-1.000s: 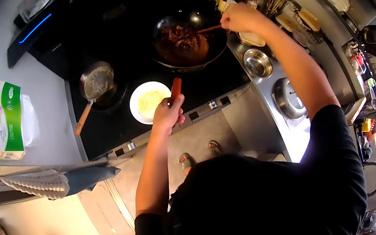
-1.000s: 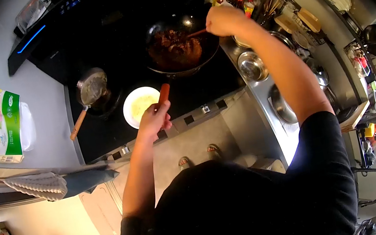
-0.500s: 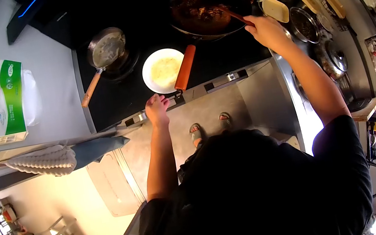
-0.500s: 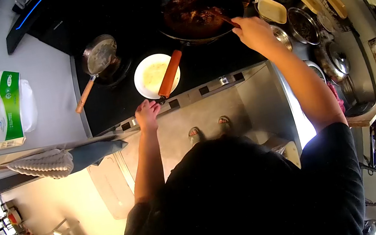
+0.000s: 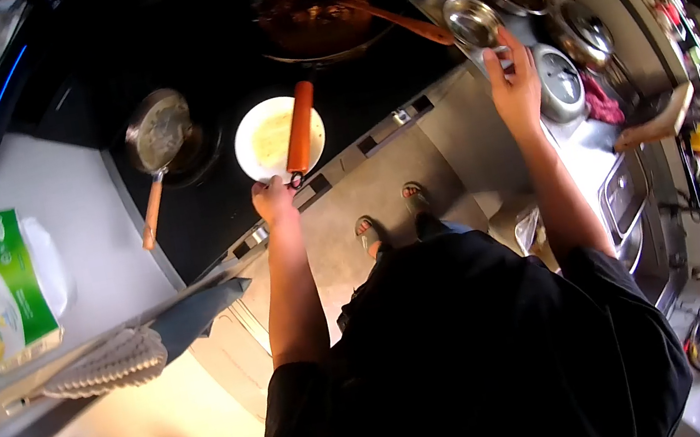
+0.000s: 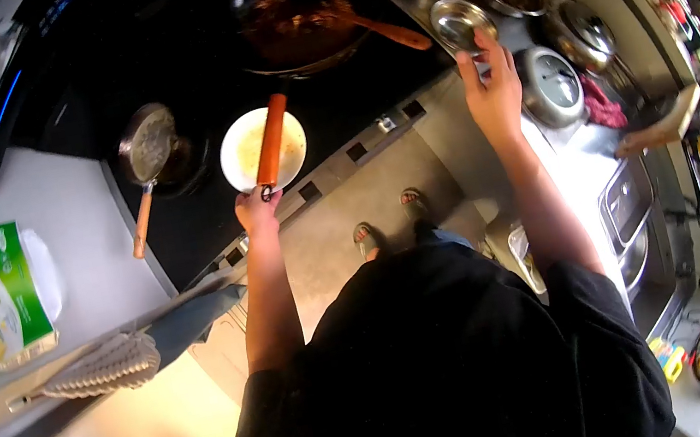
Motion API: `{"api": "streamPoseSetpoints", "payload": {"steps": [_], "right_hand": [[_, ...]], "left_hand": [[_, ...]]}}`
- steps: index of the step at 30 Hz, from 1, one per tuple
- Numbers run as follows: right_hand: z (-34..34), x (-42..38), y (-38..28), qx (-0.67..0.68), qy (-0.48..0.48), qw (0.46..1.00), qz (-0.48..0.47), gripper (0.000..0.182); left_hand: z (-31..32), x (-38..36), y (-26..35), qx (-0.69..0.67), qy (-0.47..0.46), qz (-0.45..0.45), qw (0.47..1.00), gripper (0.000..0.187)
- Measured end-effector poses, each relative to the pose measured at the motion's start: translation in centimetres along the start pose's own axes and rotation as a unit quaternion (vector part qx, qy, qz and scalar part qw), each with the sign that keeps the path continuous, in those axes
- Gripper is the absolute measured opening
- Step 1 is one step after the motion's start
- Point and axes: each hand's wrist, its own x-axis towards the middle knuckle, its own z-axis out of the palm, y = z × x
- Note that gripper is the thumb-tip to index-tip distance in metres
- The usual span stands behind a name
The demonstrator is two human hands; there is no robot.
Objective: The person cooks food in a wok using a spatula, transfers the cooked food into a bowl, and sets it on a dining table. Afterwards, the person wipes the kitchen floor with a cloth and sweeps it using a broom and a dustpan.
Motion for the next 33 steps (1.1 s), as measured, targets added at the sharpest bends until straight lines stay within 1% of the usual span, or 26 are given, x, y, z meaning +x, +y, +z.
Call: {"api": "streamPoseSetpoints", "payload": {"steps": [1, 2, 3, 4, 5, 6, 7, 8, 9, 10, 11, 12, 13, 14, 15, 16, 17, 18, 20, 23, 25, 26, 28, 30, 32, 33], "right_hand": [[-0.9, -2.2, 1.7, 0.012, 0.004, 0.998, 0.059, 0.036], [-1.2, -4.7, 3.5, 0.041, 0.049, 0.997, 0.045, 0.035], [-2.1, -7.7, 5.0, 0.068, -0.003, 0.986, 0.149, 0.035], [-2.8, -10.2, 5.4, 0.053, -0.021, 0.986, 0.158, 0.036], [-3.5, -12.5, 4.9, 0.057, -0.039, 0.982, 0.178, 0.036], [-3.7, -14.6, 4.5, 0.105, -0.046, 0.968, 0.224, 0.034], [-3.4, -17.1, 4.8, 0.116, -0.053, 0.963, 0.238, 0.033], [-3.5, -19.3, 5.1, 0.113, -0.096, 0.951, 0.272, 0.033], [-4.0, -20.6, 4.6, 0.122, -0.136, 0.945, 0.272, 0.032], [-4.2, -22.0, 4.3, 0.100, -0.170, 0.940, 0.277, 0.031], [-4.1, -23.4, 4.9, 0.139, -0.200, 0.920, 0.308, 0.031], [-5.4, -23.4, 4.0, 0.122, -0.237, 0.915, 0.304, 0.032], [-6.5, -23.2, 3.6, 0.135, -0.273, 0.898, 0.319, 0.031], [-7.3, -23.4, 3.9, 0.135, -0.279, 0.895, 0.321, 0.032], [-8.3, -23.8, 4.7, 0.134, -0.283, 0.896, 0.315, 0.032], [-8.9, -24.6, 6.0, 0.131, -0.287, 0.900, 0.301, 0.031], [-10.1, -25.1, 7.0, 0.113, -0.282, 0.911, 0.278, 0.031], [-11.5, -26.0, 7.8, 0.102, -0.271, 0.915, 0.280, 0.034], [-14.1, -28.0, 10.1, 0.074, -0.257, 0.915, 0.303, 0.034], [-19.5, -31.7, 12.7, 0.065, -0.222, 0.915, 0.331, 0.033], [-23.9, -34.3, 14.6, 0.063, -0.202, 0.916, 0.340, 0.032], [-26.4, -35.7, 16.1, 0.031, -0.243, 0.902, 0.356, 0.031], [-30.7, -39.1, 18.6, 0.050, -0.170, 0.920, 0.350, 0.031], [-36.0, -41.4, 20.7, 0.072, -0.127, 0.916, 0.375, 0.028], [-41.7, -43.6, 21.9, 0.070, -0.034, 0.923, 0.377, 0.026], [-44.6, -44.5, 22.5, 0.067, 0.006, 0.918, 0.390, 0.025]], "left_hand": [[0.1, -0.2, -0.5, -0.038, -0.002, 0.044, 0.998, 0.021], [0.3, -1.5, -0.1, -0.071, -0.026, 0.049, 0.996, 0.025], [0.6, -2.9, 1.2, -0.067, -0.047, 0.014, 0.997, 0.026], [0.9, -2.8, 1.3, -0.051, -0.039, 0.013, 0.998, 0.027], [0.2, -1.9, 0.4, -0.029, -0.064, 0.010, 0.997, 0.030], [-0.3, -1.9, -0.2, -0.018, -0.081, 0.016, 0.996, 0.032], [-0.3, -2.6, -0.1, -0.016, -0.077, 0.010, 0.997, 0.034], [-0.2, -3.5, -0.1, -0.014, -0.070, 0.005, 0.997, 0.037], [-0.5, -4.2, -0.5, -0.014, -0.090, 0.023, 0.996, 0.041], [-0.5, -5.5, -0.5, -0.013, -0.112, 0.037, 0.993, 0.045], [-0.2, -7.0, -0.6, -0.012, -0.104, 0.032, 0.994, 0.051], [0.4, -8.9, -0.5, 0.016, -0.113, 0.034, 0.993, 0.045], [0.9, -10.3, -0.5, 0.019, -0.167, 0.037, 0.985, 0.046], [2.2, -13.0, -0.1, 0.011, -0.214, 0.039, 0.976, 0.045], [3.3, -15.1, -0.5, 0.050, -0.207, 0.032, 0.977, 0.046], [4.6, -17.4, -0.3, 0.079, -0.240, 0.022, 0.967, 0.046], [6.0, -19.0, -0.9, 0.100, -0.277, 0.007, 0.956, 0.047], [7.0, -20.7, -1.6, 0.125, -0.312, -0.003, 0.942, 0.043], [9.8, -23.5, -3.8, 0.207, -0.343, -0.011, 0.916, 0.036], [15.4, -31.5, -6.3, 0.263, -0.411, -0.013, 0.873, 0.030], [19.4, -36.3, -8.9, 0.291, -0.489, -0.002, 0.822, 0.026], [21.6, -39.2, -10.7, 0.304, -0.523, 0.007, 0.796, 0.024], [26.4, -45.4, -14.7, 0.303, -0.583, 0.010, 0.754, 0.022], [31.2, -52.5, -19.2, 0.306, -0.634, 0.063, 0.707, 0.023], [35.6, -59.7, -23.7, 0.343, -0.652, -0.004, 0.676, 0.026], [37.5, -62.8, -26.5, 0.354, -0.656, -0.020, 0.666, 0.027]]}}
